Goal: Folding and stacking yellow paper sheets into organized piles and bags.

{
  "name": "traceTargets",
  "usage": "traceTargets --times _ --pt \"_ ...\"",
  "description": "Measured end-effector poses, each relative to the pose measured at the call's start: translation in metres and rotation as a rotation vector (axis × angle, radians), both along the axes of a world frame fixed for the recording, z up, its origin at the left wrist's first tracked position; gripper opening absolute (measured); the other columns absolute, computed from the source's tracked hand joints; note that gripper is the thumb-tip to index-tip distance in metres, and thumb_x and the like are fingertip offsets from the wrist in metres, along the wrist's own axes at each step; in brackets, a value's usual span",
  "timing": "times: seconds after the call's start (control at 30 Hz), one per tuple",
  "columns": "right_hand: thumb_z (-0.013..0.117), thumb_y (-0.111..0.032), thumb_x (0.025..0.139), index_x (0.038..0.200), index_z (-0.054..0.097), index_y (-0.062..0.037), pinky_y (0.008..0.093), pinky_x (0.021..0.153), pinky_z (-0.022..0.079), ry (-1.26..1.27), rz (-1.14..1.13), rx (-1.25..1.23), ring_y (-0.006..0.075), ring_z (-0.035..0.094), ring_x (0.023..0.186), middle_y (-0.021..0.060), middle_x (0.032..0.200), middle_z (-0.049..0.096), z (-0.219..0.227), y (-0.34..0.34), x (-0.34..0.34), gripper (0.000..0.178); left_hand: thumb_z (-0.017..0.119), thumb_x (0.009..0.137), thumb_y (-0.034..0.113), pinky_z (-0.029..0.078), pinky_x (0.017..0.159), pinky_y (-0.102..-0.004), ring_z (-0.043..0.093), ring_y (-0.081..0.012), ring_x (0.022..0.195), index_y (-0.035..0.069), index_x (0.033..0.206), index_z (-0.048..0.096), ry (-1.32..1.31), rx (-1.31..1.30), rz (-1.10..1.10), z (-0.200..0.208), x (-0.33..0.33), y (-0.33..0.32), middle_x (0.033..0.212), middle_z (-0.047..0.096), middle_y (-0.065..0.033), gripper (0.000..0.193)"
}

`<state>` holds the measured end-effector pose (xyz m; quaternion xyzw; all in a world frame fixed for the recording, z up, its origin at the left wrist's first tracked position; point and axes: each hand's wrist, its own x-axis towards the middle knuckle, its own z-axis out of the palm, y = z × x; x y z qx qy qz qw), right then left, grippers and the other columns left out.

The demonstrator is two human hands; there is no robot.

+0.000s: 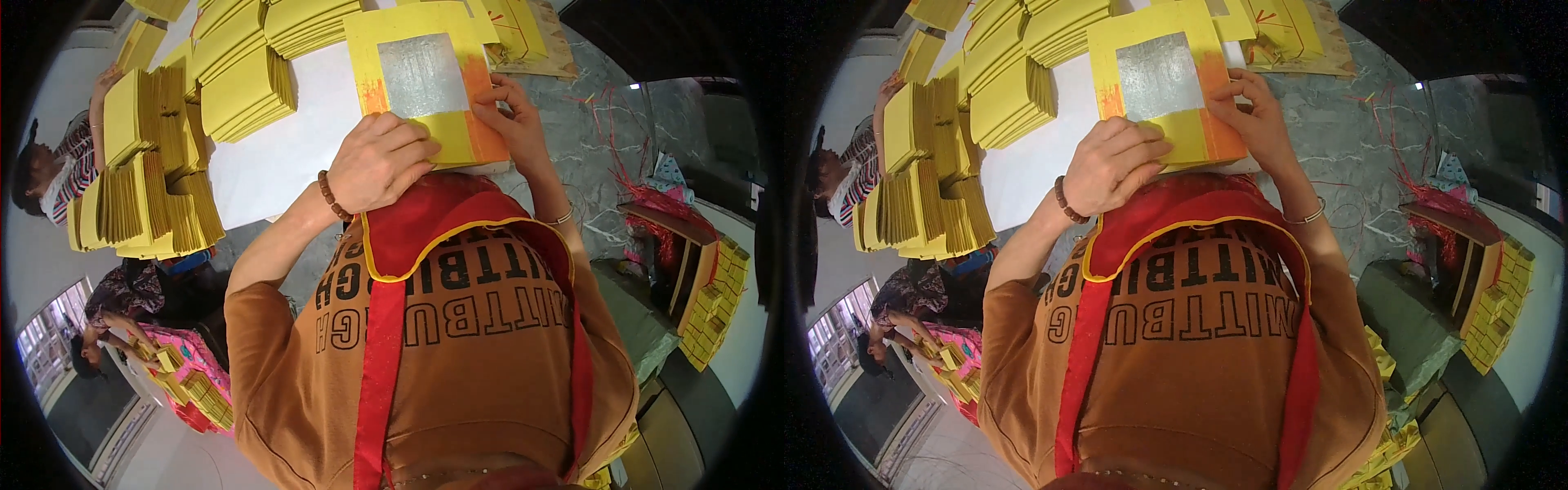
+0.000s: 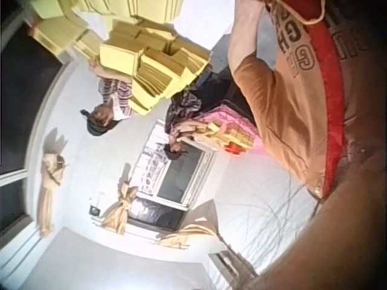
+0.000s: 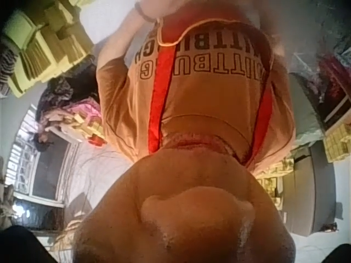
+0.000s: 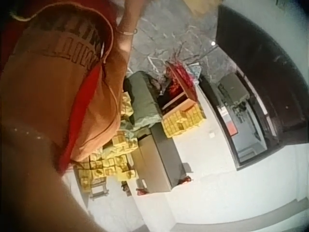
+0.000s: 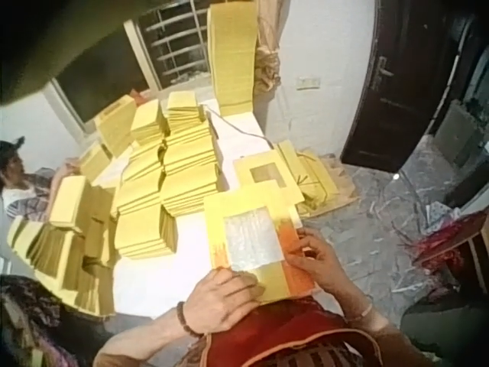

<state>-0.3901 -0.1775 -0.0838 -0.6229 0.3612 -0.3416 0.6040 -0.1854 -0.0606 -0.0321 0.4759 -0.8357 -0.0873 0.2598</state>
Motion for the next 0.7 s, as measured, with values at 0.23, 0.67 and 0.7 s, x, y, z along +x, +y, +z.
traceTargets --times 0.23,0.67,0.7 --pt "0.064 -0.009 0.077 0.085 0.063 -0.0051 0.0284 0.087 0.041 -0.017 -0.006 0.047 0.0154 0.046 0.11 0.0075 0.123 0.042 0.001 -0.001 0.0 0.009 0.062 0.076 0.006 0.045 0.06 -0.0328 0.054 -0.0249 0.068 0.002 0.082 0.062 0.174 0.059 0.024 0.004 -0.004 -0.004 0.075 0.058 -0.0089 0.007" --pt "0.062 -0.018 0.079 0.099 0.063 -0.0062 0.0296 0.095 0.034 -0.057 0.078 0.078 0.0182 0.039 0.119 0.008 0.129 0.04 0.001 -0.006 -0.009 0.024 0.056 0.08 0.007 0.043 0.056 -0.0296 0.054 -0.0201 0.062 0.0 0.08 0.059 0.313 0.216 0.115 0.0 0.001 -0.007 0.067 0.056 -0.0092 0.007" --pt "0.062 -0.018 0.079 0.099 0.063 -0.0062 0.0296 0.095 0.034 -0.058 0.08 0.077 0.0182 0.039 0.119 0.008 0.129 0.04 -0.001 -0.007 -0.014 0.024 0.056 0.08 0.007 0.043 0.056 -0.0296 0.054 -0.0201 0.062 0.0 0.08 0.059 0.312 0.214 0.116 0.001 0.002 -0.007 0.067 0.056 -0.0092 0.007"
